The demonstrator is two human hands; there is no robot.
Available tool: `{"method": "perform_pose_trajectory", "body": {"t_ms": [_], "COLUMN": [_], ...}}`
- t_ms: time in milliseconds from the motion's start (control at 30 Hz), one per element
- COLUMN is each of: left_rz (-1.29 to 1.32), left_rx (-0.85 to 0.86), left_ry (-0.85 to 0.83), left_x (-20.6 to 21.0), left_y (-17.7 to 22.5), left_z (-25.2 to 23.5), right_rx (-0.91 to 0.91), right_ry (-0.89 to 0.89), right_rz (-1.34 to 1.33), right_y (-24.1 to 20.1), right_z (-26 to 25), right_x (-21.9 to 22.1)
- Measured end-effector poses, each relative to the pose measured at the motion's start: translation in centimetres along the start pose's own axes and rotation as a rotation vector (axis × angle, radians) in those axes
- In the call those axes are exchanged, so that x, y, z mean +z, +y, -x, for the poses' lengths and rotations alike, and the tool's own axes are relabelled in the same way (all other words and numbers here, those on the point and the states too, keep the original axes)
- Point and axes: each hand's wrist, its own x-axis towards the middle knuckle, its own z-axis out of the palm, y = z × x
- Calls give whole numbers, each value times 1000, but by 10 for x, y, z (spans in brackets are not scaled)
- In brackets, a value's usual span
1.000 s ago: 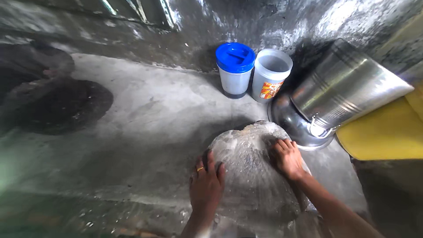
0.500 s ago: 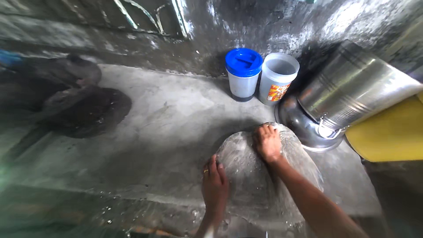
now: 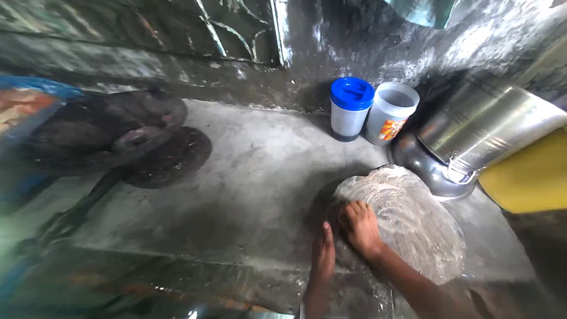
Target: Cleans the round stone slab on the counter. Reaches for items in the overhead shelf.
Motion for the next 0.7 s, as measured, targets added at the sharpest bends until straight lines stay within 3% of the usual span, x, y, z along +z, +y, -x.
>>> {"method": "perform_pose_trajectory", "body": {"t_ms": [67,133,200,267,367,433,500,567,633,700], "left_rz": [52,35,59,73,76,46,-27,-94,-132,-143], "left_rx": [30,47,5,-64,-106,-58,22,54,10,-18], "left_ry": [-29,-13,29,59,62,36,48,80,109,152], "left_x": [-30,-69,-101,-115,-115,-114,-126,-152,-180,-195], "left_y": [-7,-22,-38,-49,-58,-59,-65,-78,-92,-106], "left_z": [9,25,40,50,59,62,67,76,86,92], "right_rx": [-34,75,272,425,255,74,-27,88,306,487], "right_ry": [-12,0,-16,13,63,14,-5,-65,-102,-73], "right_rz": [34,161,203,144,70,41,70,142,205,169], "right_y": [16,54,73,54,-8,-26,-10,26,48,29], "right_z": [43,56,19,-31,-42,5,61,81,53,5], "right_x": [-22,-46,-51,-29,4,3,-17,-48,-58,-42]}}
